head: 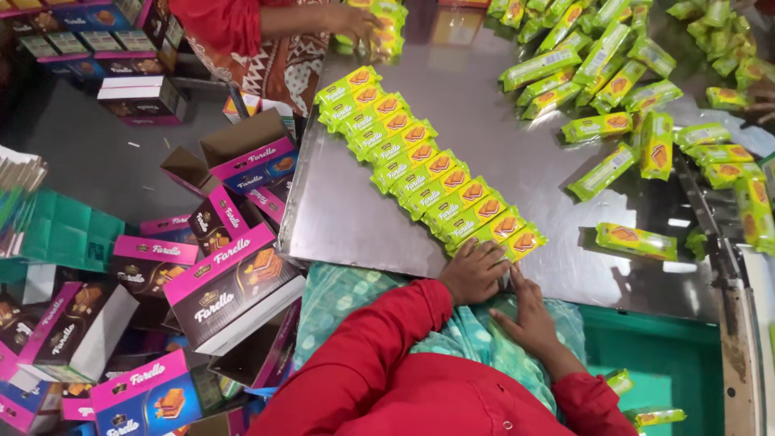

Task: The person arranges yellow-wrapped snack bars on a metal table, picking them up from a conveyor belt and placing them into neat rows. Another person assists by arranging bars on the left side of the table.

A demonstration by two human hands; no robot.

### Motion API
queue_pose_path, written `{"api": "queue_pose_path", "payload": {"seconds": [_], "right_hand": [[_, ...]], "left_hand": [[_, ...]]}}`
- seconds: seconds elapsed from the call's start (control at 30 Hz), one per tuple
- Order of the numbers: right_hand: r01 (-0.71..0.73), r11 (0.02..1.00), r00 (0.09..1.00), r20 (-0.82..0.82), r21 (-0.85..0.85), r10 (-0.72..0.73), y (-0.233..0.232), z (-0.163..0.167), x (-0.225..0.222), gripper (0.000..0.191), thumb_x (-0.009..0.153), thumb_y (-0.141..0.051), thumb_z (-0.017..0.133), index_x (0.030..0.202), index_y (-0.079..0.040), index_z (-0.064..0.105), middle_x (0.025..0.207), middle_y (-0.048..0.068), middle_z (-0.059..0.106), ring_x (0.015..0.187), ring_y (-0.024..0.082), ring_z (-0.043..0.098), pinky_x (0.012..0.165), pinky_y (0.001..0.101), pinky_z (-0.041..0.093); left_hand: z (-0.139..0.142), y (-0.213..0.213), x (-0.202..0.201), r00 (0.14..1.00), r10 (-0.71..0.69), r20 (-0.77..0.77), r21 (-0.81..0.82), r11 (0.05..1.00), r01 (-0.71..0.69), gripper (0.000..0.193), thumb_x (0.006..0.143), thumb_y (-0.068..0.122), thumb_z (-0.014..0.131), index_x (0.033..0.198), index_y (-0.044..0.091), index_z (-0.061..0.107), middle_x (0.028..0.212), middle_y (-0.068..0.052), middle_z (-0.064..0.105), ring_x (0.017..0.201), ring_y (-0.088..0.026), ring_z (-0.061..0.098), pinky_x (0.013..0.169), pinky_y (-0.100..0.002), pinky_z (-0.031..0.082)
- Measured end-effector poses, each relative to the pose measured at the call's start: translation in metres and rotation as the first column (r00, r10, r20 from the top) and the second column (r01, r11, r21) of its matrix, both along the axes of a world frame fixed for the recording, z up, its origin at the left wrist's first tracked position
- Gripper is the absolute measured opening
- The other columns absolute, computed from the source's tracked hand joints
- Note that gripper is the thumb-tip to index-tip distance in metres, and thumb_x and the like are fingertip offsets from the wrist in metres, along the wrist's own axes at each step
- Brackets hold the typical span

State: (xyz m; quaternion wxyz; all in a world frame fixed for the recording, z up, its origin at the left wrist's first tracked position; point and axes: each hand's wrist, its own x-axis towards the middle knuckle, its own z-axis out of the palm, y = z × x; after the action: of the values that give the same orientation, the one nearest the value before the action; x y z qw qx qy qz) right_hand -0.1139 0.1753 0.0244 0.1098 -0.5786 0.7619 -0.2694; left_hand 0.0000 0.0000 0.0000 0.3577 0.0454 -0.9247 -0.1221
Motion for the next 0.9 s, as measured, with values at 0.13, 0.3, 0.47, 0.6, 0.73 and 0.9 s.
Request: {"api": "queue_pose_path", "payload": {"seconds": [0.13, 0.3, 0.47, 0.6, 0.73, 0.9], "right_hand": [[-0.062, 0.998, 0.997, -0.040, -0.023, 0.061, 0.008, 0.000, 0.011, 0.094, 0.079, -0.046, 0.074, 0.155, -0.006, 0.034, 0.158, 0.024, 0.037, 0.134, 0.042, 0.042, 0.111, 0.0489, 0.036], [-0.087, 0.994, 0.990, -0.101, 0.068, 0.094, 0.020, -0.002, 0.022, 0.069, 0.082, -0.043, 0.073, 0.143, -0.015, 0.055, 0.159, 0.018, 0.039, 0.141, 0.041, 0.036, 0.114, 0.0492, 0.034], [-0.125, 0.992, 0.988, -0.090, 0.006, 0.125, 0.031, -0.002, 0.032, 0.066, 0.083, -0.040, 0.072, 0.141, -0.013, 0.056, 0.154, 0.012, 0.047, 0.144, 0.039, 0.036, 0.116, 0.0482, 0.033], [-0.126, 0.992, 0.991, -0.043, 0.010, 0.127, 0.043, -0.003, 0.026, 0.056, 0.084, -0.035, 0.073, 0.133, -0.012, 0.061, 0.151, 0.012, 0.049, 0.144, 0.037, 0.037, 0.115, 0.0462, 0.034], [-0.139, 0.990, 0.990, -0.021, -0.020, 0.138, 0.051, -0.001, 0.023, 0.046, 0.085, -0.031, 0.073, 0.125, -0.011, 0.066, 0.148, 0.011, 0.052, 0.143, 0.034, 0.040, 0.115, 0.0448, 0.036], [-0.158, 0.987, 0.987, -0.011, -0.031, 0.158, 0.059, -0.001, 0.018, 0.042, 0.086, -0.028, 0.073, 0.124, -0.009, 0.067, 0.147, 0.012, 0.054, 0.143, 0.035, 0.041, 0.115, 0.0457, 0.035]], "left_hand": [[-0.008, -0.002, 0.019, 0.999, -0.003, 0.041, -0.005, 1.000, 0.004, 0.040, 0.088, 0.029, 0.065, 0.126, 0.016, 0.069, 0.137, -0.006, 0.065, 0.137, -0.025, 0.054, 0.120, -0.056, 0.033], [-0.012, -0.001, 0.037, 0.992, -0.089, 0.095, 0.024, 0.996, 0.087, 0.040, 0.095, 0.035, 0.065, 0.133, 0.020, 0.066, 0.143, -0.004, 0.062, 0.142, -0.022, 0.051, 0.124, -0.053, 0.029], [-0.010, 0.001, 0.047, 0.991, -0.035, 0.132, -0.044, 0.998, 0.041, 0.045, 0.093, 0.034, 0.064, 0.136, 0.020, 0.065, 0.145, -0.003, 0.061, 0.142, -0.022, 0.050, 0.124, -0.051, 0.028], [-0.007, 0.004, 0.051, 0.994, 0.018, 0.107, -0.098, 0.995, -0.007, 0.045, 0.094, 0.034, 0.065, 0.136, 0.020, 0.065, 0.145, -0.002, 0.061, 0.142, -0.022, 0.050, 0.124, -0.051, 0.027], [-0.005, 0.007, 0.052, 0.990, -0.020, 0.138, 0.009, 1.000, 0.019, 0.045, 0.090, 0.035, 0.066, 0.133, 0.020, 0.065, 0.143, -0.002, 0.063, 0.139, -0.021, 0.053, 0.122, -0.049, 0.031], [-0.004, 0.010, 0.052, 0.986, -0.055, 0.155, -0.009, 0.998, 0.058, 0.048, 0.087, 0.037, 0.067, 0.131, 0.017, 0.065, 0.141, -0.005, 0.063, 0.135, -0.025, 0.054, 0.117, -0.051, 0.032]]}}
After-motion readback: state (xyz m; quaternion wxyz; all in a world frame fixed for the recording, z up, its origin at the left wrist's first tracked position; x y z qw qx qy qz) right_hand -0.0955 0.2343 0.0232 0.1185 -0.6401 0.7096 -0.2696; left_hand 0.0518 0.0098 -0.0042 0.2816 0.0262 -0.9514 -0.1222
